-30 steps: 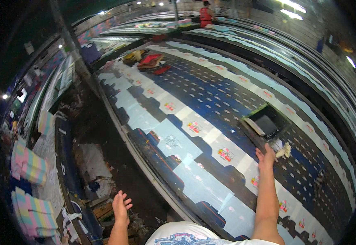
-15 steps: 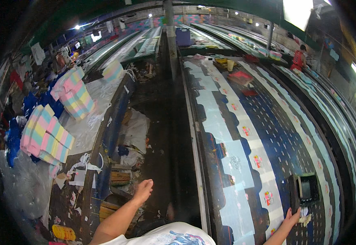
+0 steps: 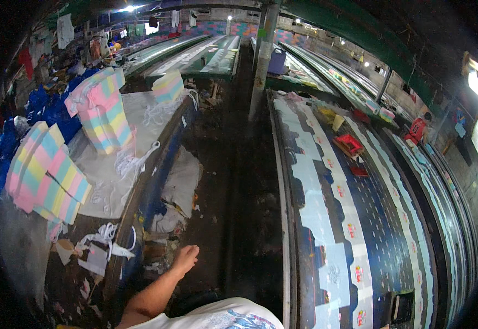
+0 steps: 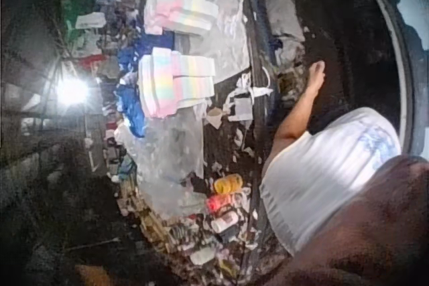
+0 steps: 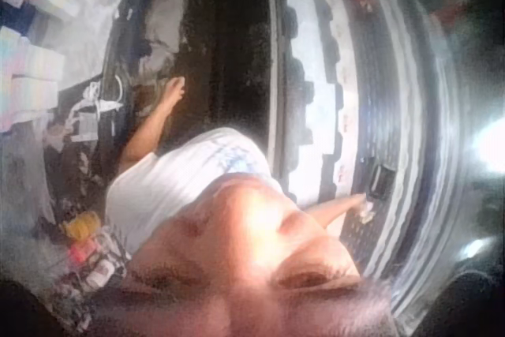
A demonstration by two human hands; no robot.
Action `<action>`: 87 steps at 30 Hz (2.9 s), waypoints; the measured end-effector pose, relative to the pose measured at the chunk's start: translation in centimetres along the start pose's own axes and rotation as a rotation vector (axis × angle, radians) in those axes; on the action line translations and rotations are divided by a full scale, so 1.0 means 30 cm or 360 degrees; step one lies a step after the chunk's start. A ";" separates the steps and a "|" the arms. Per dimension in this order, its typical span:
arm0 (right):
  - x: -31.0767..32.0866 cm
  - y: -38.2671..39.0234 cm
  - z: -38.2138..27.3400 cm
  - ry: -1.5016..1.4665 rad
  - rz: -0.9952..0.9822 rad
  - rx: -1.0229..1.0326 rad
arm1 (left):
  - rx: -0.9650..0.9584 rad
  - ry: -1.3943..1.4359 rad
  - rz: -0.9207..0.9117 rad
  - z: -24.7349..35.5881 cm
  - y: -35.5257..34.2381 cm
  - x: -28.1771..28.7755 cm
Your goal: The person aligns and smooths white paper sheets on a long table, then uses a squeegee to press ink through a screen onto the paper. The person repeats this process on multiple sheets, moving between workstations.
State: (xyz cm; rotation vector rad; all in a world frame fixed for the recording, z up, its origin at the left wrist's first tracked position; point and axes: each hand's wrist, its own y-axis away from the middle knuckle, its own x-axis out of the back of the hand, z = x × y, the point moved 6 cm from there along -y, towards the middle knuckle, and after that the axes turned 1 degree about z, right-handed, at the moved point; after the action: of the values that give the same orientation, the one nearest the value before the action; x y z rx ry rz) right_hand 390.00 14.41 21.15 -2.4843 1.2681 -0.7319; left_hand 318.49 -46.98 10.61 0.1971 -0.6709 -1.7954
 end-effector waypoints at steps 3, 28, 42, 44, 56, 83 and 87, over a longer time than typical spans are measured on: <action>-0.122 0.135 -0.095 0.0009 -0.0175 0.0095 | -0.0023 0.0038 -0.0010 0.066 -0.137 0.062; -1.847 1.444 -1.508 -0.0757 -0.1473 0.0730 | -0.0805 0.0302 0.0661 0.835 -1.084 0.153; -2.076 2.400 -2.187 -0.0963 -0.2159 0.1236 | -0.0484 0.0246 0.0377 1.270 -1.776 0.016; -2.153 2.465 -2.241 -0.1069 -0.2156 0.1406 | -0.0419 0.0280 0.0325 1.377 -1.893 -0.009; -2.372 2.883 -2.682 -0.0726 -0.2226 0.1605 | -0.0574 0.0487 -0.0019 1.743 -2.721 0.045; -3.116 2.932 -2.752 -0.0572 -0.2199 0.1223 | -0.0646 -0.0485 -0.0451 2.453 -3.263 -0.615; -3.210 2.978 -2.788 -0.0399 -0.1968 0.1191 | -0.0819 -0.0428 -0.0623 2.501 -3.468 -0.687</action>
State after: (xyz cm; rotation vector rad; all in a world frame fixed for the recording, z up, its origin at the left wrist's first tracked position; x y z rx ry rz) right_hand 236.38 39.97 21.57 -2.3036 -0.6883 -0.8267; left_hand 205.37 16.87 12.73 -0.2843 -0.3455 -2.3348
